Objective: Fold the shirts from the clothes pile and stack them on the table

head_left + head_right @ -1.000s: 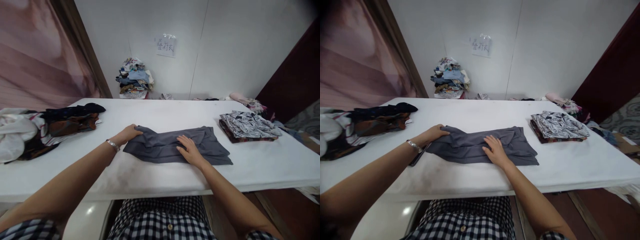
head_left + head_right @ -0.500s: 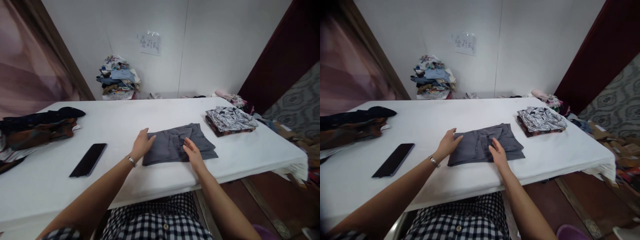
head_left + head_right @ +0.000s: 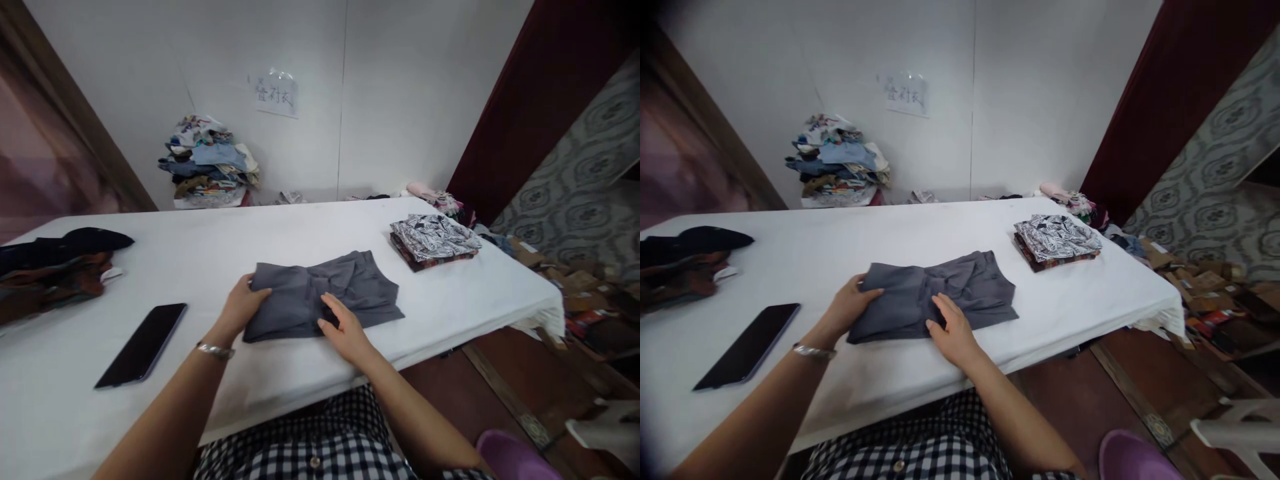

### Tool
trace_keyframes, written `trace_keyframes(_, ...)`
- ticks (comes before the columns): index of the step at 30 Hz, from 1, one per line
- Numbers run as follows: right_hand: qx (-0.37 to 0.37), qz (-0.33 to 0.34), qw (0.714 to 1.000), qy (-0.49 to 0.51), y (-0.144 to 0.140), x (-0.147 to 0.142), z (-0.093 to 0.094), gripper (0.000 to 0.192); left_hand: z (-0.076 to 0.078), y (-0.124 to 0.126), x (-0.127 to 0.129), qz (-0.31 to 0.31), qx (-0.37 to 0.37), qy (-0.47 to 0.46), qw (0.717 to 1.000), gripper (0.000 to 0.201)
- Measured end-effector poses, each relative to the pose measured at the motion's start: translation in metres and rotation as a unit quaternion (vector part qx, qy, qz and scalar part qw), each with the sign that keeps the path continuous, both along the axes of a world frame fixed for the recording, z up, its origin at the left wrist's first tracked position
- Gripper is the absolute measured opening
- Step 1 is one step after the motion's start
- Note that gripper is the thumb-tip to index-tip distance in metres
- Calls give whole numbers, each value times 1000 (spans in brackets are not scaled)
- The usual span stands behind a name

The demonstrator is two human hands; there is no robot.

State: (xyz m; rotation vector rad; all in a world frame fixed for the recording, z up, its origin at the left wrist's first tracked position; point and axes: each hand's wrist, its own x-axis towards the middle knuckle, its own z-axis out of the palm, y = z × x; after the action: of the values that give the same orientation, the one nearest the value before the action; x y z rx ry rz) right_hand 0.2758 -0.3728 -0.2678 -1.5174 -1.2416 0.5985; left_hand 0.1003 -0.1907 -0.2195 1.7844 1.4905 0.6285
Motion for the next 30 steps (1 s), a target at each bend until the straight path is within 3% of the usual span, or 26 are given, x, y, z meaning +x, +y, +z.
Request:
trace_keyframes(2,15,13,1000,22,-4,-7,7,51,3,7,-26,20,26,56,998,61)
trace_keyframes(5,18,52,994,99,3,-23,9,51,-1,12,-56,51,6,108,993,64)
trace_keyframes(8,-7,110,969,219,23,-39,0,62,-5,11,-67,63,-3,104,993,66)
trace_keyframes(10,-41,136,949,282,34,-46,-5,72,1,9,-64,70,0,87,994,70)
trace_keyframes(12,-60,138,936,319,39,-47,-4,78,17,6,-51,73,-8,47,996,73)
trace_keyframes(15,-26,110,928,354,35,-32,10,75,49,-9,-10,40,-48,-83,995,73)
trace_keyframes(18,32,60,918,390,24,0,24,70,75,-34,44,-72,-100,-224,967,67)
trace_keyframes(20,38,15,918,395,15,27,25,65,78,-48,71,-186,-146,-261,936,64)
trace_keyframes(22,9,-32,925,380,3,52,20,57,66,-55,82,-225,-128,-237,936,60)
trace_keyframes(25,-43,-57,932,356,-13,80,9,43,28,-51,71,-130,-35,-136,981,53)
trace_keyframes(26,-54,-57,932,354,-17,85,8,41,14,-48,64,-94,-34,-114,988,53)
trace_keyframes(28,-72,-69,929,355,-18,91,9,41,-9,-45,52,-50,-92,-119,987,56)
trace_keyframes(30,-98,-101,930,341,-12,94,16,45,-20,-46,46,-29,-173,-163,971,64)
